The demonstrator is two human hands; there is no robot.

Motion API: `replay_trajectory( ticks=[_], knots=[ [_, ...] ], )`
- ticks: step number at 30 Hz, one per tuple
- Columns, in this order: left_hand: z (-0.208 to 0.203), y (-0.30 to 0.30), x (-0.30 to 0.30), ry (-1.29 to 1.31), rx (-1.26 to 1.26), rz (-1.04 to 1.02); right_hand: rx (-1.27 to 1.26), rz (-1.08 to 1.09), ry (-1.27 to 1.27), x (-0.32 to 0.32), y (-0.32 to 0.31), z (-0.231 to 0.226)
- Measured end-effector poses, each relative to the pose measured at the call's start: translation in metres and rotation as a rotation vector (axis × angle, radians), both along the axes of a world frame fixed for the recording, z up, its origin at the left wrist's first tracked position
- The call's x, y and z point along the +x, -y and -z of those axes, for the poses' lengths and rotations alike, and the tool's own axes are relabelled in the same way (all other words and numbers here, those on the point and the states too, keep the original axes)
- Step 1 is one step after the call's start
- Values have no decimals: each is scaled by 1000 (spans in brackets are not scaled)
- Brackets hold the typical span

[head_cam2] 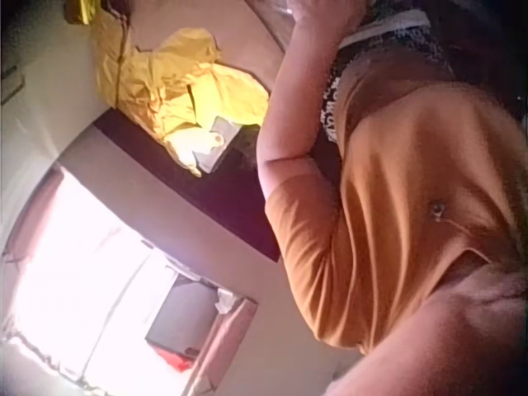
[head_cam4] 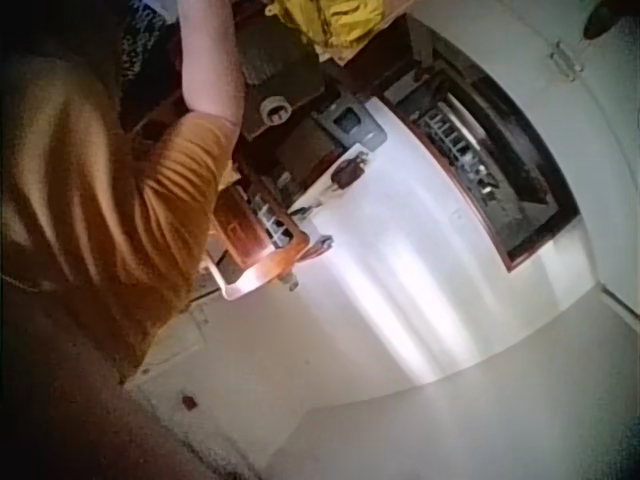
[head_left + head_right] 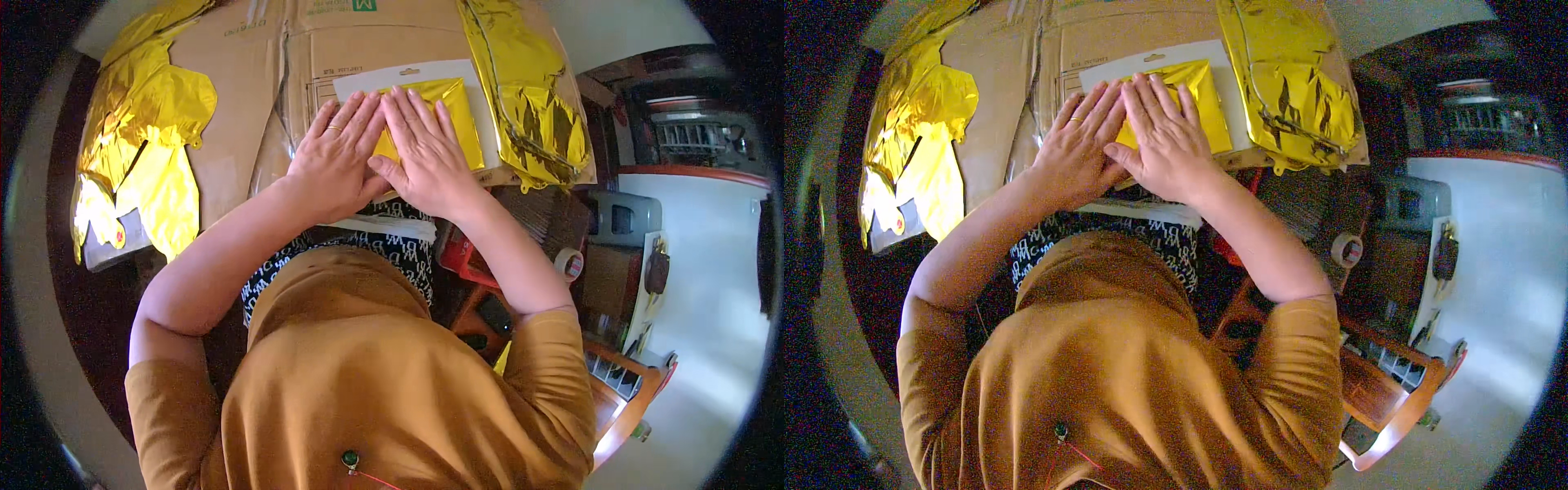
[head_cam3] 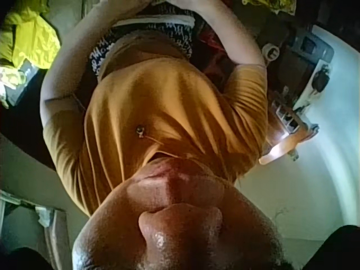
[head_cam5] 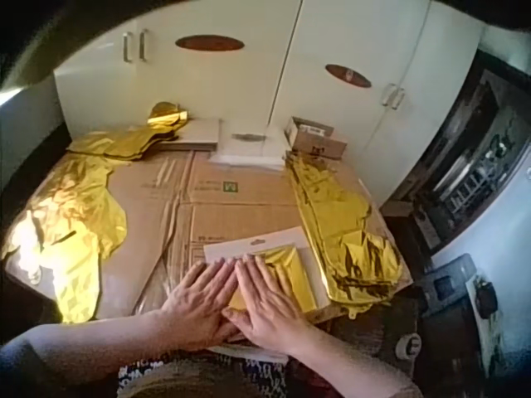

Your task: Folding and inserting gold foil pouches into cardboard packaging.

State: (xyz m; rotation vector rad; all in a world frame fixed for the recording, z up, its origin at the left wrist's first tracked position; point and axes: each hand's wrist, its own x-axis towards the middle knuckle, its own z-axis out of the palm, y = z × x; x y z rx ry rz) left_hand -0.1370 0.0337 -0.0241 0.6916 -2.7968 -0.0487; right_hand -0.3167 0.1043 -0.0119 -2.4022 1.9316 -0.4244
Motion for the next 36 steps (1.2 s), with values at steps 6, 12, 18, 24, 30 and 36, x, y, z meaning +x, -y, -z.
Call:
replay_trajectory(
  ticks=[6,12,18,24,30,36],
  knots=[
    [-9,-3,-1,15,44,2,7,82,-43,-30,-2,3],
    [-9,-2,-1,2,52,6,68,115,-85,-35,-1,-3],
    [-31,-3,-9,-18,177,-47,34,119,-110,-34,-3,2],
    [-18,-19,-52,-163,86,-168,26,131,-167,-37,-1,6],
    [1,-18,-52,-156,77,-128,43,129,-115,-41,-4,3],
    [-2,-20,-55,-11,80,-148,-70,43,151,-78,1,-8]
  ],
)
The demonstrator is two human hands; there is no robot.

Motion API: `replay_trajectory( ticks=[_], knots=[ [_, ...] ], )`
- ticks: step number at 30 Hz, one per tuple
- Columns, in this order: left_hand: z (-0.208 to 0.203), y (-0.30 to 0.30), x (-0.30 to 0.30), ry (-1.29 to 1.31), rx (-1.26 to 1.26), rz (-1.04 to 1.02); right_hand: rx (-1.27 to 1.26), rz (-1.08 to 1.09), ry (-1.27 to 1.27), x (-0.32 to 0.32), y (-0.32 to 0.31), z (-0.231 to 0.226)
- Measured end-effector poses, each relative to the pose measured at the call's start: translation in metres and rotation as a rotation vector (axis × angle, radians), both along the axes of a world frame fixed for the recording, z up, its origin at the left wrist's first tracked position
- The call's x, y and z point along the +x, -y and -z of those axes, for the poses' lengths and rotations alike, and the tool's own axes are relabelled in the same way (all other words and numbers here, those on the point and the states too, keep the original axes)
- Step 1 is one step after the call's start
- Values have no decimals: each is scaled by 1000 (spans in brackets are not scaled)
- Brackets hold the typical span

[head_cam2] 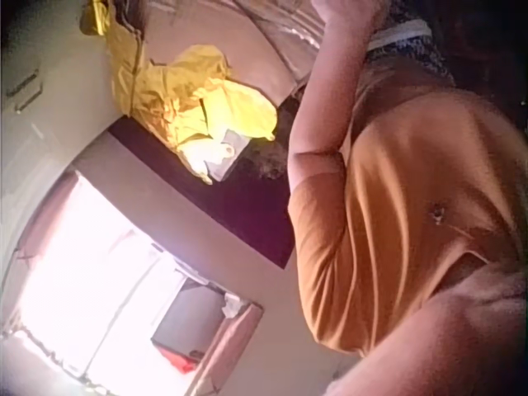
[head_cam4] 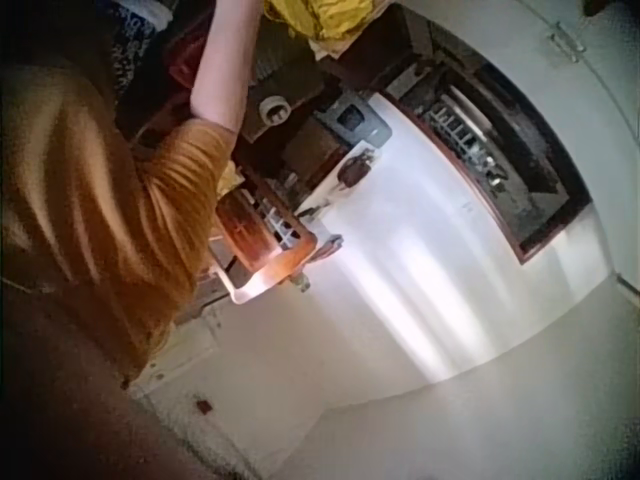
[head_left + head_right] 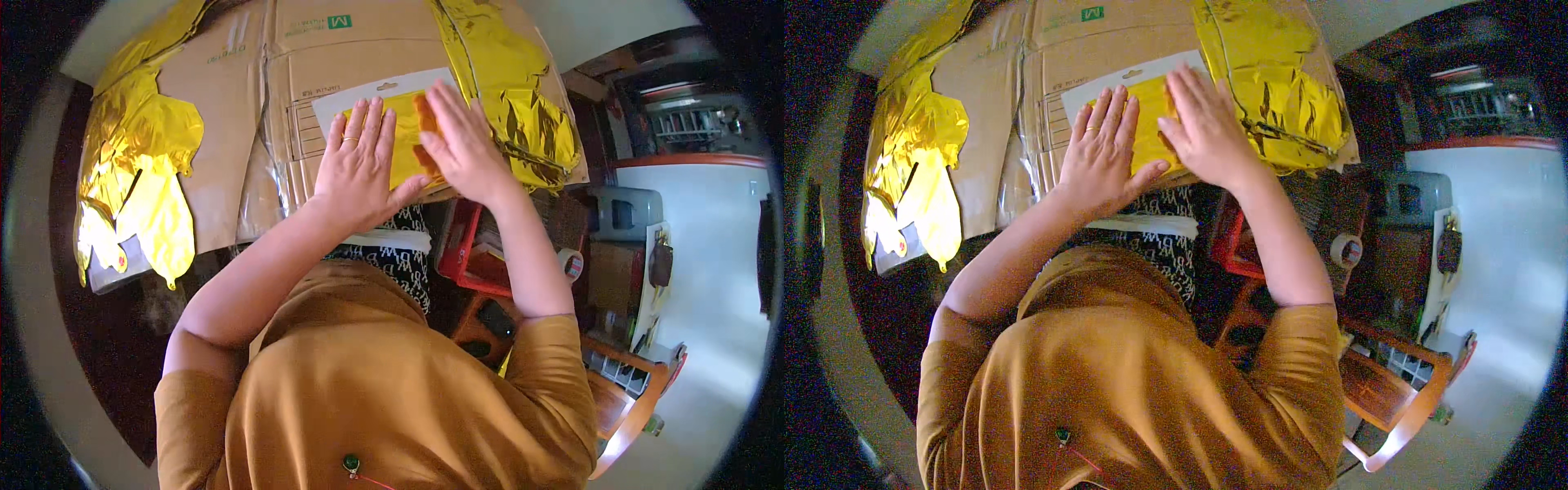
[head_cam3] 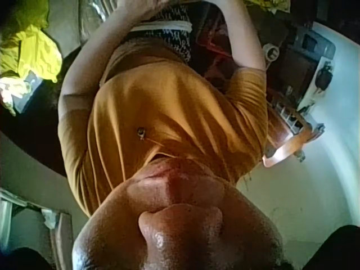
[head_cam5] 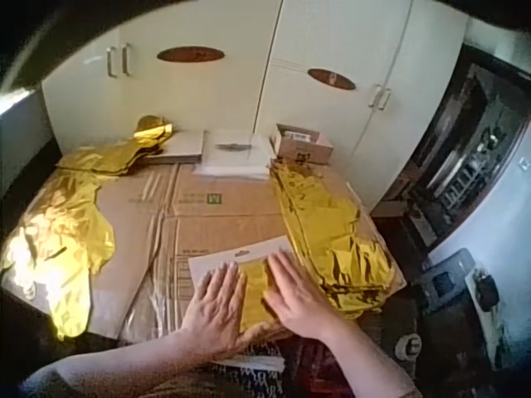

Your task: Folding and inserting gold foil pouches into cardboard packaging.

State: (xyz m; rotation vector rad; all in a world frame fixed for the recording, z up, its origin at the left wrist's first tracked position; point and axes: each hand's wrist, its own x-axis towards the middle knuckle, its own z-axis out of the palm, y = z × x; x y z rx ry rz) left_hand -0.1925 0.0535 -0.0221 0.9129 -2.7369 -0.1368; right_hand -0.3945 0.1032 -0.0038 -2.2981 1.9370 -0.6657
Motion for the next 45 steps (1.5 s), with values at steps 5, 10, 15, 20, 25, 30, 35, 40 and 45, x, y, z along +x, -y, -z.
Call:
replay_trajectory(
  ticks=[5,10,15,20,25,30,35,40,45],
  knots=[
    [0,1,-1,-71,-39,8,-69,29,95,-31,6,-17],
    [-2,4,0,-26,-22,7,-133,9,157,-10,10,-23],
    [3,7,0,-29,-27,25,45,26,-160,24,11,11],
    [-2,4,4,-45,-7,30,31,77,-261,19,9,19],
    [0,3,7,-60,-31,13,7,101,-278,20,8,24],
    [-1,4,6,-29,-32,-21,44,170,-307,24,9,16],
    [-3,4,6,-32,-36,-22,89,166,-252,15,8,9],
    [-6,5,9,66,-4,-32,71,75,148,-21,28,-24],
    [-3,4,10,44,-4,-36,40,-39,-43,-3,31,-24]
  ],
)
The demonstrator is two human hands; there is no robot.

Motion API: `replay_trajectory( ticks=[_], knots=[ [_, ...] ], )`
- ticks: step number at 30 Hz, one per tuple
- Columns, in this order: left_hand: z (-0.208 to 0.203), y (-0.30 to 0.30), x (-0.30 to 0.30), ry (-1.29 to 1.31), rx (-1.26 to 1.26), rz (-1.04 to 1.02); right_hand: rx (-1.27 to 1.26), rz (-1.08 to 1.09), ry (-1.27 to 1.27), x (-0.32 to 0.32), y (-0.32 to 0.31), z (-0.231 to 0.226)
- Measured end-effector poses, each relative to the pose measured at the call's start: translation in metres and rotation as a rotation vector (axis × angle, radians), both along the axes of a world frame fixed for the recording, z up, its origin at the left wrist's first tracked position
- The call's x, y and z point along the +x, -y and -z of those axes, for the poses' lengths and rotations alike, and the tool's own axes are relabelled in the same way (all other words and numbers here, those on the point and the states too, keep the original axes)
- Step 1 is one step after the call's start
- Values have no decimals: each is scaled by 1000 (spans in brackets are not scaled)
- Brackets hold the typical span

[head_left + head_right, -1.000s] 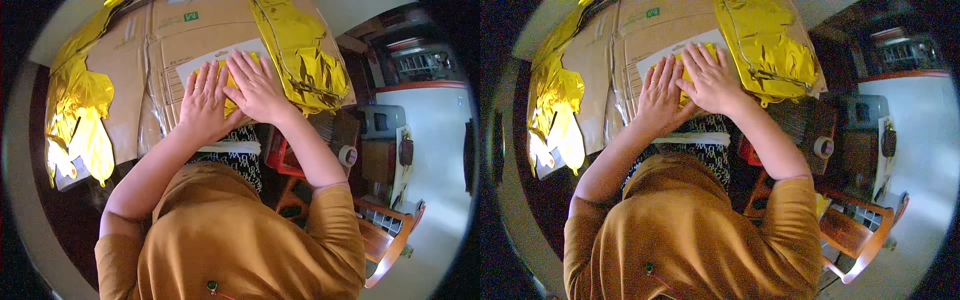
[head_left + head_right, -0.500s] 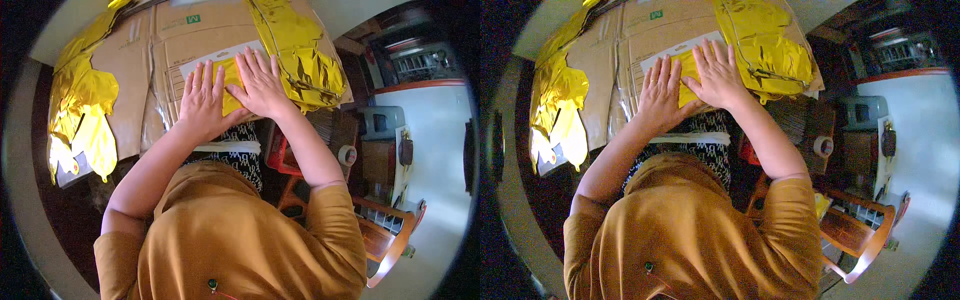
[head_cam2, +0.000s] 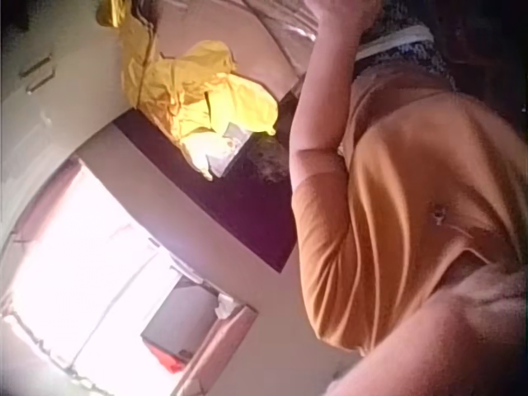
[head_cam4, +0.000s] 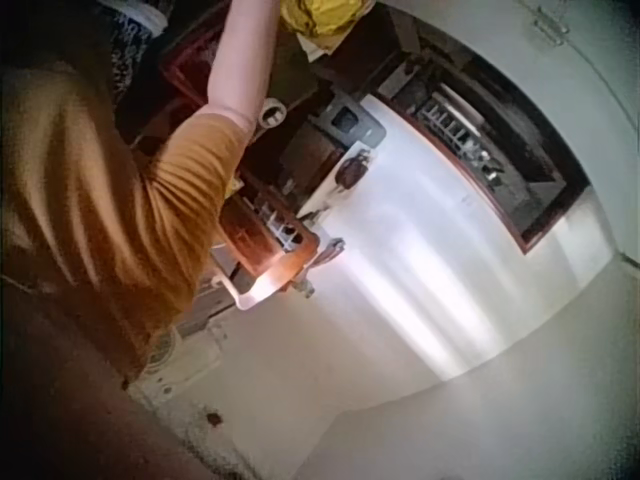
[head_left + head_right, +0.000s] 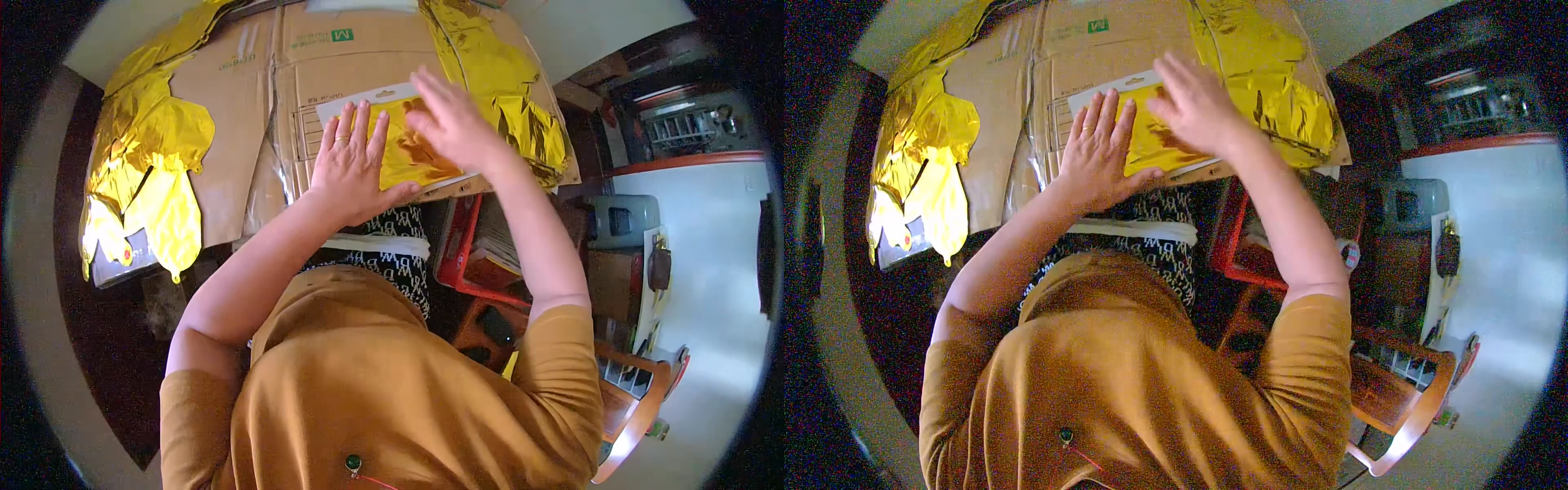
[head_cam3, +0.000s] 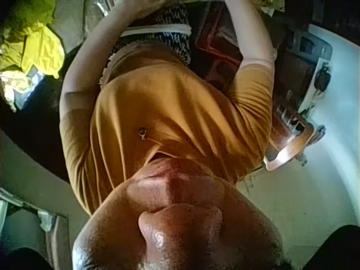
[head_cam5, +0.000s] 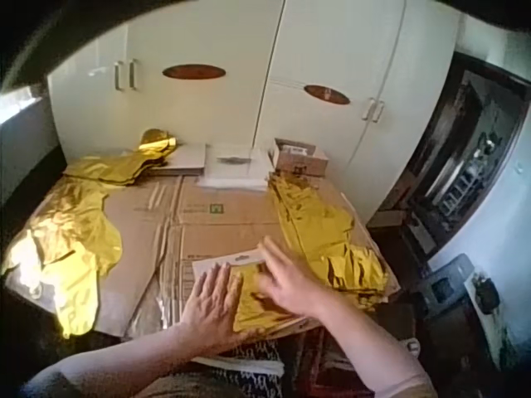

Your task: Folding and inserting gold foil pouches into cardboard packaging.

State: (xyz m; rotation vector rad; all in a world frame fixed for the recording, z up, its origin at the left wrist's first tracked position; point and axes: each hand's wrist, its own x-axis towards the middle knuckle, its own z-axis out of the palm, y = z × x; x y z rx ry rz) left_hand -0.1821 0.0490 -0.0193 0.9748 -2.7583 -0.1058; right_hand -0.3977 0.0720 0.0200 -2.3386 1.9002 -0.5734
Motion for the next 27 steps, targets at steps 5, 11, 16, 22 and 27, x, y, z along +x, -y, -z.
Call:
replay_trajectory(
  ticks=[5,11,16,22,27],
  knots=[
    [-2,12,15,-17,-8,63,3,55,-185,33,-21,31],
    [-15,42,46,28,-10,252,30,33,781,13,-27,31],
    [-15,48,51,4,16,292,298,269,892,-42,-12,-15],
    [-14,50,51,-58,79,296,603,164,690,-35,24,-21],
    [-26,45,47,-32,121,290,654,7,504,-39,48,-20]
  ],
)
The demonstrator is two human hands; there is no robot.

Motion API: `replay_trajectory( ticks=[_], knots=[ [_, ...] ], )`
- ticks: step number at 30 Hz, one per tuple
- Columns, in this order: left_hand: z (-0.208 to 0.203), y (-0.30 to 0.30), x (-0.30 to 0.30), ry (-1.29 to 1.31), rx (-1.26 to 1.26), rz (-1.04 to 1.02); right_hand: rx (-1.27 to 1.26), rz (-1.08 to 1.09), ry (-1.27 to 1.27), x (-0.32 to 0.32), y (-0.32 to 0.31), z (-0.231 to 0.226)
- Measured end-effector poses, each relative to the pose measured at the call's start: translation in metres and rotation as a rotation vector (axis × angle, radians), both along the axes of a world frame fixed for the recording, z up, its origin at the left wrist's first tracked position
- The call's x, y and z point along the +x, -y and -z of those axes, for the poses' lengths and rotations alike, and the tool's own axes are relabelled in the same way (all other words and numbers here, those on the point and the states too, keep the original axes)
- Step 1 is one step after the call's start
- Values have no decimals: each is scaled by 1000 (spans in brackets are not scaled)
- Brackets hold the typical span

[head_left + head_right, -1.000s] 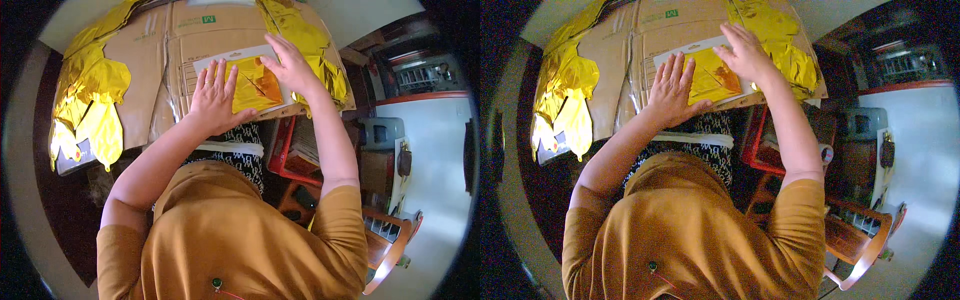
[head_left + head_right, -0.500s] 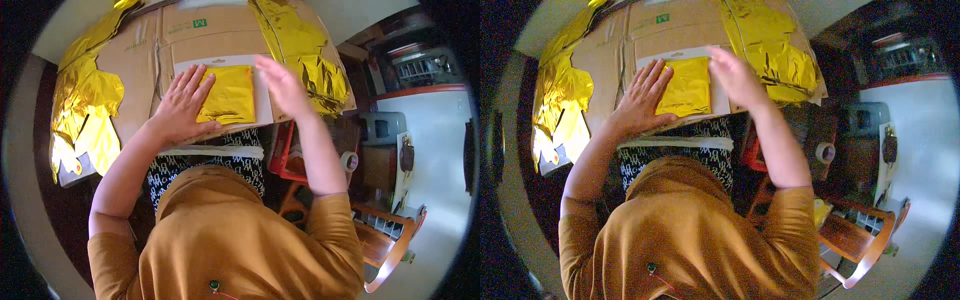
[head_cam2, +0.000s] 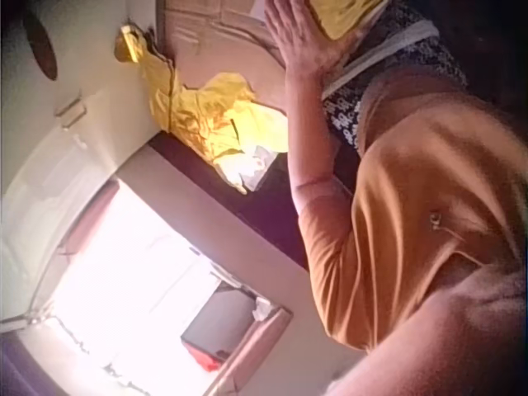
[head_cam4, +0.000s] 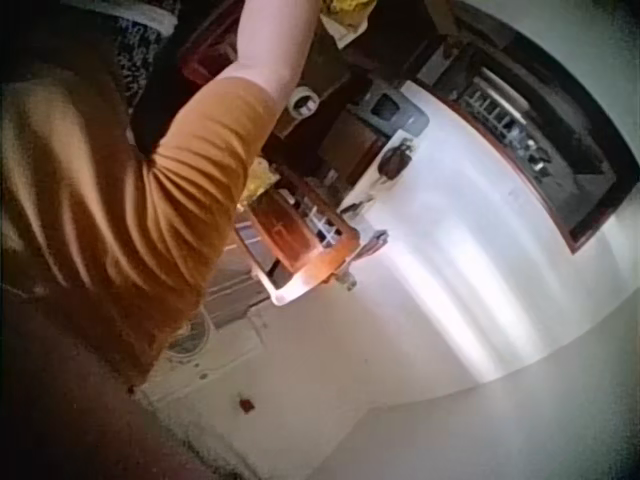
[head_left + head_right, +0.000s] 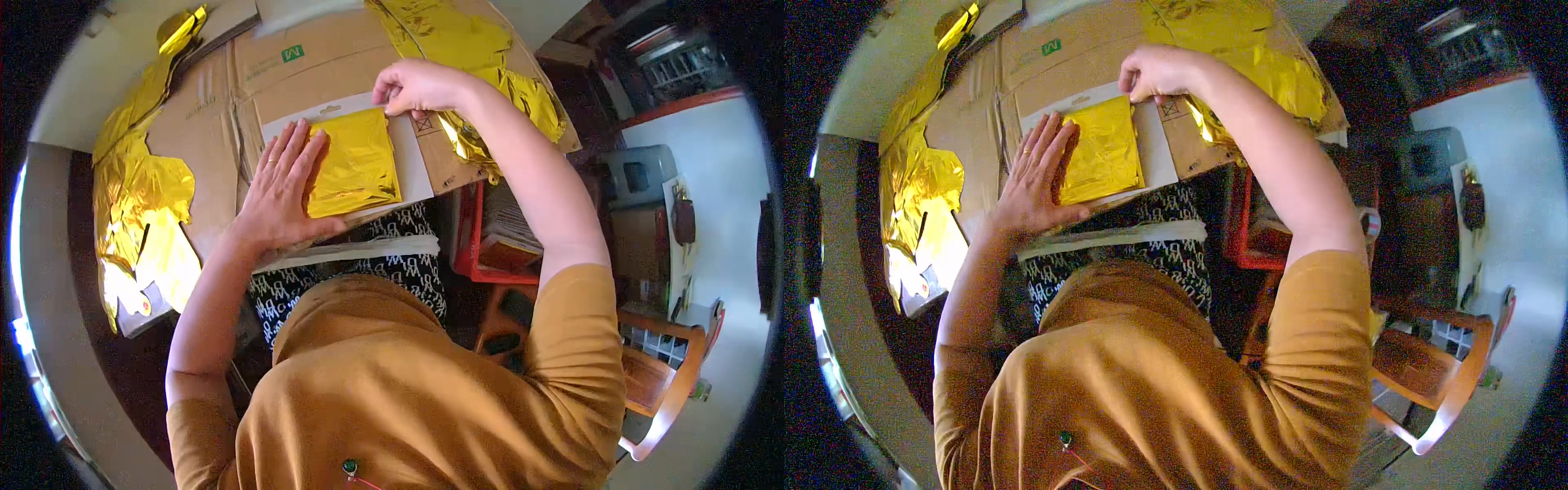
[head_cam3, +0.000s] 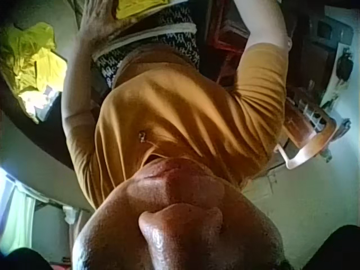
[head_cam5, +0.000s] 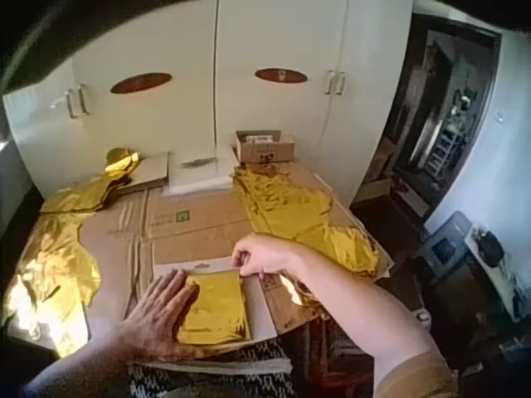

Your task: Folding and inserting gold foil pouches into cardboard packaging.

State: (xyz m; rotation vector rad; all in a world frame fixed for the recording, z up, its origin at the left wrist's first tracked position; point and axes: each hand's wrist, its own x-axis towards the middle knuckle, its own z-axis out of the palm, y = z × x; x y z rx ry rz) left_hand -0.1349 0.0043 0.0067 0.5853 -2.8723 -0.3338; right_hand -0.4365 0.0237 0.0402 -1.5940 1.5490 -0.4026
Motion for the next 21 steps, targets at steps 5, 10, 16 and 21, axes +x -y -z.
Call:
replay_trajectory(
  ticks=[5,10,16,21],
  knots=[
    [-1,-1,-1,-12,22,-7,174,-50,24,-2,11,-8],
    [2,1,-4,-44,7,2,238,-22,157,-12,15,7],
    [4,1,-3,-41,-20,0,213,20,177,-6,9,6],
    [4,1,-3,-38,-11,-1,53,-57,40,-6,7,6]
  ],
)
